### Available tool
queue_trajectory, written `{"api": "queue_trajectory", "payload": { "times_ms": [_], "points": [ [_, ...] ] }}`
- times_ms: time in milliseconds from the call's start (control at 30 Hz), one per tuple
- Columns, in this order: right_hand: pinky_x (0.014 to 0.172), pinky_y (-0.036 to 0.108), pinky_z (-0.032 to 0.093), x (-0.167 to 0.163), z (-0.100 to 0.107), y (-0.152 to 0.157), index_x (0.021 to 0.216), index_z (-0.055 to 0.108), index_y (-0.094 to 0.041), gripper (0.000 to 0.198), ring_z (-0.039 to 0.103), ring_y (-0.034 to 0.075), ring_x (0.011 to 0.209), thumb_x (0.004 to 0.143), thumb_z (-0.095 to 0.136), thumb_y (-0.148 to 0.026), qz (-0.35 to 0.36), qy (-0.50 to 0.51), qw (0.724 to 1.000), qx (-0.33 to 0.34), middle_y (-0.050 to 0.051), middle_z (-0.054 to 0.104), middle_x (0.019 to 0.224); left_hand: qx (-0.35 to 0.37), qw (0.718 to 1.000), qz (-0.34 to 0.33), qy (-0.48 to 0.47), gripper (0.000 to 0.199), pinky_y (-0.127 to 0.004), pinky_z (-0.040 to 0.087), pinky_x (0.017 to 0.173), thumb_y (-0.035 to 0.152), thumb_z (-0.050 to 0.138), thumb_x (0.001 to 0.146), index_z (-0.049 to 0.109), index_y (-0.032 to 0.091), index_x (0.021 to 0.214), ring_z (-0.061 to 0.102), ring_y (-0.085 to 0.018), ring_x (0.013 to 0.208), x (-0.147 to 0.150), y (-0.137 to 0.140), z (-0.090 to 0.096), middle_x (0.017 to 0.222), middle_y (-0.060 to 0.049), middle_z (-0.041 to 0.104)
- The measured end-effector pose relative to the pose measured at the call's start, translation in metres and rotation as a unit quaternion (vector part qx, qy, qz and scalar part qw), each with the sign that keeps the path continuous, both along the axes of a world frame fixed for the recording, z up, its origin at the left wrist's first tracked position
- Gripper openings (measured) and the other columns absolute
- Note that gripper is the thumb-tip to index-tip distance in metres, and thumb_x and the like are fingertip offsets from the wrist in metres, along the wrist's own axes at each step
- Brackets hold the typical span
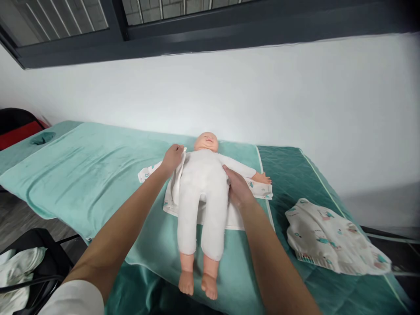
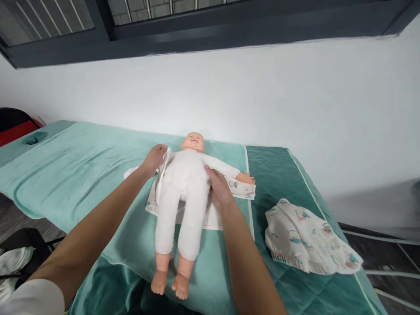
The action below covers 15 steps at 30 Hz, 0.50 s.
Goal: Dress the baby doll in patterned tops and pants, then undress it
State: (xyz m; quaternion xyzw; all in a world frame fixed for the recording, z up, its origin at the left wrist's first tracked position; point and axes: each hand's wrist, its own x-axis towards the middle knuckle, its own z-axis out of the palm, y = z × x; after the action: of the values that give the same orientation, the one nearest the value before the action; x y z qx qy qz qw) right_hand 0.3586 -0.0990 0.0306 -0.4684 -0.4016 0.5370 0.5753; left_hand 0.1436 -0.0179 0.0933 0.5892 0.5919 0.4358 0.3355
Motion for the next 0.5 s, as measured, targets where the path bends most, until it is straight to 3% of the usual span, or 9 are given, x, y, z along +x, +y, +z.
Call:
{"api": "queue_trajectory", "payload": {
  "times_ms": [100,267,400,500],
  "points": [
    [0.081,0.035,0.062,-0.007,-0.003,0.001,0.094,0.066,-0.023,0.038,0.071,0.027,0.102,0.075,0.074,-0.055,0.007,0.018,0.999,-0.026,0.008,0.076,0.099,0.000,1.000,-0.026,-0.007,0.028,-0.028,0.033,0.063,0.031,0.050,0.094,0.046,0.020,0.069,0.039,-0.013,0.063,0.006,0.002,0.010,0.065,0.002,0.044],
    [0.100,0.036,0.057,-0.028,-0.008,0.000,0.122,0.059,-0.023,0.052,0.062,0.024,0.126,0.078,0.073,-0.048,-0.004,0.018,0.997,-0.076,0.009,0.062,0.141,-0.037,0.997,-0.062,0.016,0.026,-0.028,0.030,0.057,0.028,0.058,0.088,0.048,0.019,0.065,0.038,-0.011,0.057,0.016,-0.004,0.030,0.061,0.002,0.044],
    [0.105,0.038,0.054,-0.031,-0.011,0.000,0.137,0.050,-0.022,0.064,0.057,0.023,0.134,0.082,0.070,-0.048,0.006,0.020,0.994,-0.105,0.011,0.054,0.150,-0.130,0.977,-0.164,-0.042,0.021,-0.027,0.029,0.050,0.024,0.065,0.081,0.052,0.019,0.066,0.036,-0.009,0.049,0.017,-0.023,0.051,0.062,-0.001,0.054],
    [0.106,0.038,0.053,-0.028,-0.014,0.001,0.140,0.050,-0.021,0.065,0.057,0.023,0.134,0.083,0.070,-0.047,0.019,0.033,0.996,-0.086,0.010,0.057,0.147,-0.146,0.957,-0.234,-0.088,0.016,-0.025,0.036,0.049,0.033,0.066,0.083,0.059,0.018,0.084,0.047,-0.009,0.054,0.009,-0.044,0.060,0.089,-0.007,0.069]
  ]
}}
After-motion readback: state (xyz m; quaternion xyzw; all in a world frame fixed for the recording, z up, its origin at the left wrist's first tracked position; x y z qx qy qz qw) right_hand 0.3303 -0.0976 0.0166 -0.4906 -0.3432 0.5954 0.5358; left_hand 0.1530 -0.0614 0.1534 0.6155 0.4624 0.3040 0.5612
